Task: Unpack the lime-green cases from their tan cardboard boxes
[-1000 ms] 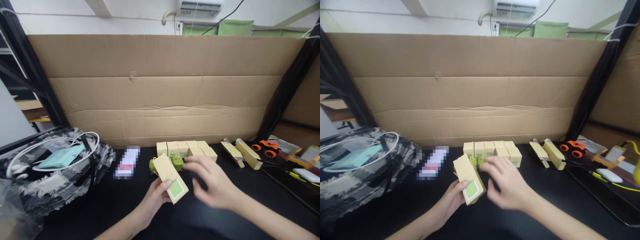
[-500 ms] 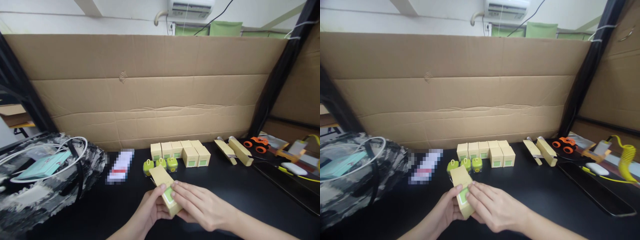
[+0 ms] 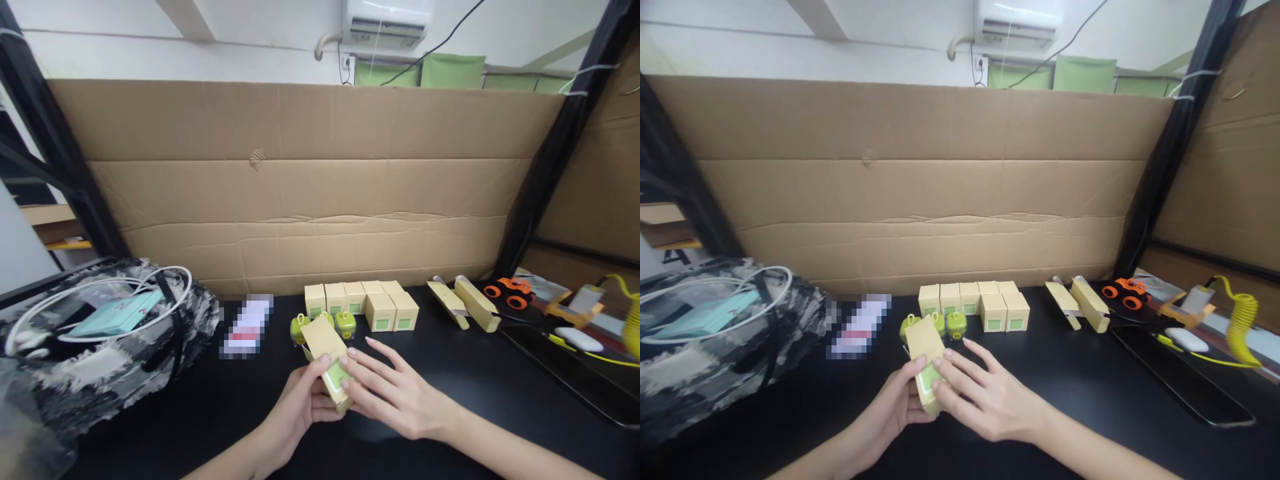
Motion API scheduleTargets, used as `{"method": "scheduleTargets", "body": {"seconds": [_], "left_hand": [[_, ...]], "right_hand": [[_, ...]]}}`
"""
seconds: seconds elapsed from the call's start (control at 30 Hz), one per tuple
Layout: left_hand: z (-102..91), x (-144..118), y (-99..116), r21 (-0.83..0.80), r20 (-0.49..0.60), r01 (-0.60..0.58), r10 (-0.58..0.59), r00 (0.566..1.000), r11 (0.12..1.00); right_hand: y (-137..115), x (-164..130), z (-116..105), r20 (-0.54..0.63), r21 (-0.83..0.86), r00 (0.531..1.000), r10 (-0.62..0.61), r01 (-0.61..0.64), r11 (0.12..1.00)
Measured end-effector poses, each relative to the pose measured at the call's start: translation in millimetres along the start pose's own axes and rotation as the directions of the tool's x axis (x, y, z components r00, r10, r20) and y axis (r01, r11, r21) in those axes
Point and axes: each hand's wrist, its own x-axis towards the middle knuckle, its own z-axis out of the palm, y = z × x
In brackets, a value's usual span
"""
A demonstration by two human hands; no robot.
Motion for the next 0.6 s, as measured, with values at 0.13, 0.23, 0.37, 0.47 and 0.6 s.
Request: {"method": "scheduleTargets", "body": {"seconds": [0.13, 0.23, 0.37, 0.47, 0.6], "left_hand": [[0.1, 0, 1, -0.010, 0.044, -0.007, 0.007, 0.999, 1.000], [-0.1, 0, 0, -0.056, 0.076, 0.045, -0.040, 0.996, 0.997], [0.6, 0, -1, -0.060, 0.109, 0.012, -0.006, 0.994, 0.998], [1.4, 2, -2, 0.005, -0.056, -0.110, 0.110, 0.992, 0.994], [2.0, 7, -7, 0.108, -0.147, -0.221, 0.236, 0.961, 0.969]], "right_hand": [[-3, 0, 2, -0.081, -0.027, 0.997, 0.001, -0.003, 1.000], [-10, 1, 3, -0.171, 0.035, 0.984, 0.055, -0.050, 0.998], [-17, 5, -1, -0.202, 0.113, 0.970, 0.132, -0.111, 0.987], [-21, 7, -3, -0.174, 0.140, 0.977, 0.125, -0.102, 0.985], [-31, 8, 7, -0.167, 0.080, 0.974, 0.155, -0.144, 0.986]]}}
